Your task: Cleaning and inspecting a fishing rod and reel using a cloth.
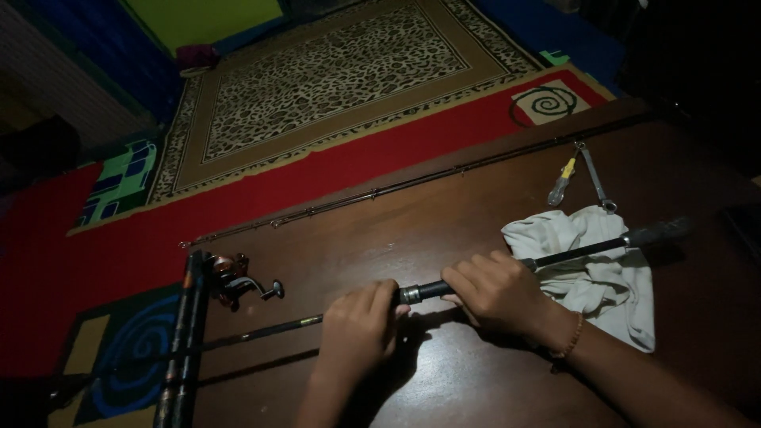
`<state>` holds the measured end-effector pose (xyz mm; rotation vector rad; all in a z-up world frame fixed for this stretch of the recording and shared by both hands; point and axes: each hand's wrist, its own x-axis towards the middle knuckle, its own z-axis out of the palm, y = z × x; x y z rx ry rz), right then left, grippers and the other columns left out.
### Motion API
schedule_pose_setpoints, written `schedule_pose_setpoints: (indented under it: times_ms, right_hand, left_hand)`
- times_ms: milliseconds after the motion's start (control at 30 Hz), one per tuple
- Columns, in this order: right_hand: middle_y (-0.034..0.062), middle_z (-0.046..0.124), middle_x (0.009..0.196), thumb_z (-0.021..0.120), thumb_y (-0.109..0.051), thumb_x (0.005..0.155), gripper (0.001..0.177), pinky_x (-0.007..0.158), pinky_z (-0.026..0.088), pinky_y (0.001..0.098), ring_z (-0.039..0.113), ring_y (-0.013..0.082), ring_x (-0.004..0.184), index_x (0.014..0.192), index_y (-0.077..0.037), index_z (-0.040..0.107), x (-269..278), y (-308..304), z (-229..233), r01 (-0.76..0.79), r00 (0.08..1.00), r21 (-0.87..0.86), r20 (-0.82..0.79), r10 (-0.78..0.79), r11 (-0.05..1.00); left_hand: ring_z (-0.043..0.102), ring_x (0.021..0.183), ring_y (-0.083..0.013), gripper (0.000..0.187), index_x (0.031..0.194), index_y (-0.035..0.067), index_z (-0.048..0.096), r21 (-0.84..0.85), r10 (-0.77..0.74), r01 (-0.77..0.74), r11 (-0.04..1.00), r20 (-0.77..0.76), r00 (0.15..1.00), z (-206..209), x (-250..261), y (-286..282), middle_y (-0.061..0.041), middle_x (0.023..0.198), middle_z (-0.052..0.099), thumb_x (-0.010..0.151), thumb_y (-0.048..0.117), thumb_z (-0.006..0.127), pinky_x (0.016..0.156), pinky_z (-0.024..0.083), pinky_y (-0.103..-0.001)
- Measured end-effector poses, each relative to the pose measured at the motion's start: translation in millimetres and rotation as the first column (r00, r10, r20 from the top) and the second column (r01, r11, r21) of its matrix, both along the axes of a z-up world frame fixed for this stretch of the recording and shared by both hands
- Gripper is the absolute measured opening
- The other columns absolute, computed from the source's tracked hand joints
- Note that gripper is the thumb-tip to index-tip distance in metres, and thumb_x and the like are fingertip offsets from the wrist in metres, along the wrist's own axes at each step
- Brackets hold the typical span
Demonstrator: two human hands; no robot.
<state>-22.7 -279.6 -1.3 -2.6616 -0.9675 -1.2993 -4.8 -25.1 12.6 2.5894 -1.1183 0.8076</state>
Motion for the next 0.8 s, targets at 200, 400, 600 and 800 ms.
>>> schedule_pose_setpoints:
  times_ms: [200, 400, 600, 800]
  right_hand:
    - [-0.0014, 0.056, 0.060, 0.056, -0.037, 0.101, 0.028, 0.040, 0.030, 0.0245, 0.039, 0.0097, 0.044, 0.091, -0.012, 0.067, -1.3, 7.3, -2.4, -0.056, 0.998, 0.018, 0.003, 0.056, 0.998]
    - [0.0010, 0.063, 0.073, 0.062, -0.038, 0.097, 0.029, 0.050, 0.037, 0.0283, 0.049, 0.0133, 0.054, 0.098, -0.010, 0.069, -3.3, 2.2, -0.2, 0.010, 0.999, -0.030, 0.041, -0.008, 1.000]
    - [0.0012, 0.060, 0.068, 0.057, -0.036, 0.099, 0.028, 0.048, 0.038, 0.0283, 0.047, 0.0133, 0.051, 0.096, -0.010, 0.067, -4.4, 7.1, 6.1, -0.011, 1.000, -0.022, 0.005, 0.011, 1.000]
    - [0.0002, 0.054, 0.066, 0.056, -0.036, 0.099, 0.027, 0.048, 0.034, 0.0286, 0.043, 0.0135, 0.052, 0.095, -0.010, 0.066, -1.9, 5.7, 8.8, 0.009, 0.998, -0.030, 0.058, -0.007, 1.000]
  left_hand:
    - [0.056, 0.046, -0.0086, 0.014, 0.102, 0.004, 0.063, -0.177, -0.030, 0.025, 0.984, -0.026, 0.999, -7.2, 7.2, 13.9, -0.004, 0.072, 0.068, 0.089, 0.002, 0.068, 0.034, 0.043, -0.020]
    - [0.066, 0.065, -0.0229, 0.041, 0.109, 0.007, 0.062, -0.081, -0.049, 0.054, 0.995, 0.064, 0.997, 11.4, -10.7, 9.2, -0.010, 0.106, 0.067, 0.085, 0.037, 0.076, 0.055, 0.053, -0.034]
    - [0.063, 0.046, -0.0220, 0.025, 0.091, 0.004, 0.067, -0.178, -0.060, 0.055, 0.982, -0.021, 0.998, 36.0, -17.4, -3.2, -0.013, 0.070, 0.072, 0.100, 0.018, 0.048, 0.039, 0.047, -0.032]
    - [0.062, 0.059, -0.0247, 0.028, 0.106, 0.004, 0.059, -0.165, -0.129, 0.105, 0.981, -0.145, 0.981, 8.1, -5.5, 10.6, -0.011, 0.091, 0.066, 0.098, 0.031, 0.059, 0.054, 0.052, -0.037]
